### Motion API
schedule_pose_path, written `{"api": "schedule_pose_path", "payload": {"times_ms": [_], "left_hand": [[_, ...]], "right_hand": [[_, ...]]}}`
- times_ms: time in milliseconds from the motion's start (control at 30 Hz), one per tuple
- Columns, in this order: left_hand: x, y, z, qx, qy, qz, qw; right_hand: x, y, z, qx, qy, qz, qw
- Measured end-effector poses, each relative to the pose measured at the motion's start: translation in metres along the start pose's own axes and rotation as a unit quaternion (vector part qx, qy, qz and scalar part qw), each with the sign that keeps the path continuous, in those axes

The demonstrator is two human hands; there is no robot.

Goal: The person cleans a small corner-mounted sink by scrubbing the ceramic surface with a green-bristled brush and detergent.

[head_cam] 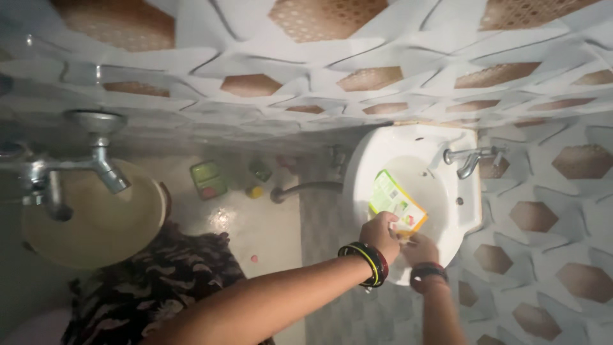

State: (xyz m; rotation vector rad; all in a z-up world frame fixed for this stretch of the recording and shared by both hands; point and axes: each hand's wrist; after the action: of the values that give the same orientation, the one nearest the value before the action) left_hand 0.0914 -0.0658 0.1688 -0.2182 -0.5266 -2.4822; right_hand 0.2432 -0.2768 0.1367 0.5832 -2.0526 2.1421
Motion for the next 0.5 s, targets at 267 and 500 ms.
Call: {"api": "schedule_pose_path", "payload": {"times_ms": [267, 500], "left_hand": [[-0.044, 0.032, -0.03, 0.048, -0.151, -0.055, 0.986], [-0.064, 0.037, -0.064, 0.096, -0.098, -0.114, 0.984]], "right_hand": [[-0.006, 0.011, -0.104, -0.581, 0.225, 0.016, 0.782], [0.029, -0.055, -0.085, 0.006, 0.1, 0.061, 0.993]]}}
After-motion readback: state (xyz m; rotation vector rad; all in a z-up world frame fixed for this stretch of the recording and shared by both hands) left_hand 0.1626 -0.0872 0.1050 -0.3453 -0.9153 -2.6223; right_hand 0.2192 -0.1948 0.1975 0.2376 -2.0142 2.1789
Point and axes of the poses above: each hand's wrist, its own x-axis away from the middle knuckle, its own y-axis out of the palm, z = x × y, and after that the axes turned 6 degrees about x, right-handed
